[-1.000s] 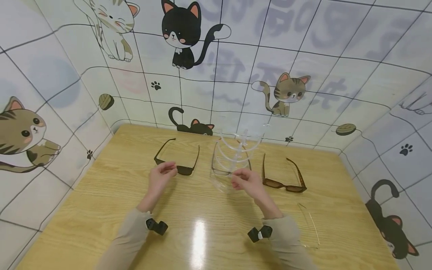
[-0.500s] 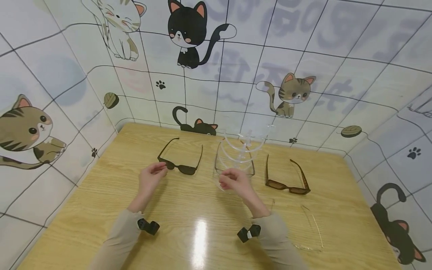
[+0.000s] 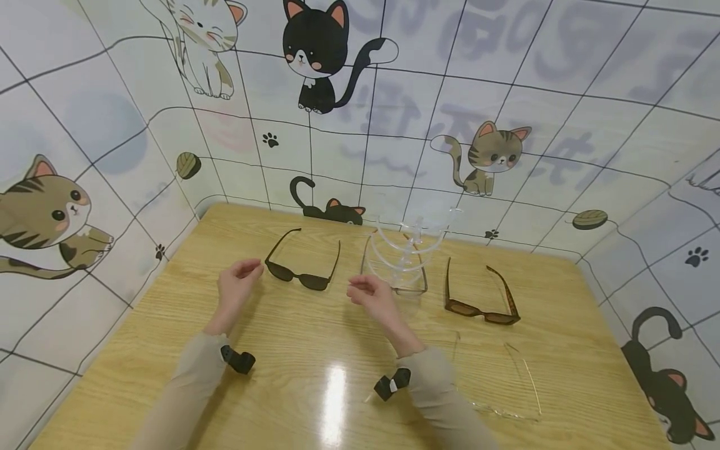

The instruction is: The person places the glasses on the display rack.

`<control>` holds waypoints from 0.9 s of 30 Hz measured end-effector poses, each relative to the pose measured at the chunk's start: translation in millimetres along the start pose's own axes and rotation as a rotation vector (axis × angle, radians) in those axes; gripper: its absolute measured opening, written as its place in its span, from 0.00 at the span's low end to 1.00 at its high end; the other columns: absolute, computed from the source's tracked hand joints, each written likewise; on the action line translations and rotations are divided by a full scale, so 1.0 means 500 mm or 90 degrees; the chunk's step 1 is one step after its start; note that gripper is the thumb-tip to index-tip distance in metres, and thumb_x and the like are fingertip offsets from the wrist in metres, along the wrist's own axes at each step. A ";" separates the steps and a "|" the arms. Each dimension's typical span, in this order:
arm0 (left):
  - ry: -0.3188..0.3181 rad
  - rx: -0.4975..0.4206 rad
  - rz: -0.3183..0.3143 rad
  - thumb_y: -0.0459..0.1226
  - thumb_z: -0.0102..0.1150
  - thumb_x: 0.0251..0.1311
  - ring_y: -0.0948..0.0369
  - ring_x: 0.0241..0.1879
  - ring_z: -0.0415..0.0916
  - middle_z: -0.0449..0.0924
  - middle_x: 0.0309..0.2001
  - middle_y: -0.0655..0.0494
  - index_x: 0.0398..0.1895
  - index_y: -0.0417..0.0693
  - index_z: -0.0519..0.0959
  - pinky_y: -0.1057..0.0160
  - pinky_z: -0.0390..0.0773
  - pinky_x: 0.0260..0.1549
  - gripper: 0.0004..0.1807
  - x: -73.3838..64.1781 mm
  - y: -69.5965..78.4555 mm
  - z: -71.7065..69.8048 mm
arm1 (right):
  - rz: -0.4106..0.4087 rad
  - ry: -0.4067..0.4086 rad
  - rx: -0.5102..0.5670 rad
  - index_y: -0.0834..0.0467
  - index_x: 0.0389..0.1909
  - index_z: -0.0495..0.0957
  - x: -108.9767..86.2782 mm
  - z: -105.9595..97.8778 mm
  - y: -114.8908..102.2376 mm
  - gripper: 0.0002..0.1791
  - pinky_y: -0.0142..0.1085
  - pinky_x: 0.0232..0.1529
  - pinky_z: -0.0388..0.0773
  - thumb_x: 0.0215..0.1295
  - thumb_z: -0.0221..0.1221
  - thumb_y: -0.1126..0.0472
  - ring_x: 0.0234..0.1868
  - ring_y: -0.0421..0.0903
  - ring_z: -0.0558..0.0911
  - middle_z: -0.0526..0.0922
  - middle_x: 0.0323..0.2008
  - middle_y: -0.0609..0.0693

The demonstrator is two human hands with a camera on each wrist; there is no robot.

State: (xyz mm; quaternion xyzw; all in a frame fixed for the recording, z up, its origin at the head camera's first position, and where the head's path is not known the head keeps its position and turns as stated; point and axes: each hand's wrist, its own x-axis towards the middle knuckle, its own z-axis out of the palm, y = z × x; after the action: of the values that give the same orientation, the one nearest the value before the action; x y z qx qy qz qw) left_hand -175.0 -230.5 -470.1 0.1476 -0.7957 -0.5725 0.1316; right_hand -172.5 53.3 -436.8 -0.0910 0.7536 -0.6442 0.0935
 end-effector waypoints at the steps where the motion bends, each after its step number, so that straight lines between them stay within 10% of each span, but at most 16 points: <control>1: 0.002 0.002 -0.003 0.35 0.57 0.63 0.76 0.33 0.71 0.78 0.49 0.39 0.49 0.34 0.78 0.81 0.72 0.32 0.15 0.007 -0.002 0.000 | 0.002 0.006 -0.001 0.71 0.48 0.75 0.002 0.005 0.000 0.15 0.39 0.44 0.81 0.62 0.57 0.69 0.42 0.53 0.81 0.80 0.42 0.62; 16: -0.046 -0.100 -0.094 0.38 0.54 0.66 0.74 0.38 0.72 0.74 0.52 0.48 0.57 0.35 0.73 0.75 0.75 0.44 0.21 0.080 -0.014 0.003 | -0.018 0.076 0.026 0.76 0.49 0.72 0.037 0.065 0.016 0.16 0.37 0.43 0.80 0.62 0.57 0.71 0.42 0.57 0.79 0.78 0.42 0.67; 27: -0.077 -0.150 -0.081 0.36 0.55 0.64 0.75 0.35 0.75 0.77 0.39 0.65 0.57 0.31 0.71 0.74 0.77 0.42 0.22 0.104 -0.028 0.016 | -0.044 0.161 0.016 0.73 0.48 0.72 0.049 0.114 0.024 0.14 0.42 0.45 0.79 0.62 0.57 0.71 0.44 0.57 0.79 0.78 0.43 0.65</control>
State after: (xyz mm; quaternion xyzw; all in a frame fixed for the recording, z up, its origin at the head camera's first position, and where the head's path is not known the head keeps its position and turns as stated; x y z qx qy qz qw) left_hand -224.8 -247.5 -483.7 0.1469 -0.7181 -0.6773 0.0633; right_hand -181.6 -5.3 -458.0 -0.0336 0.7478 -0.6627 -0.0232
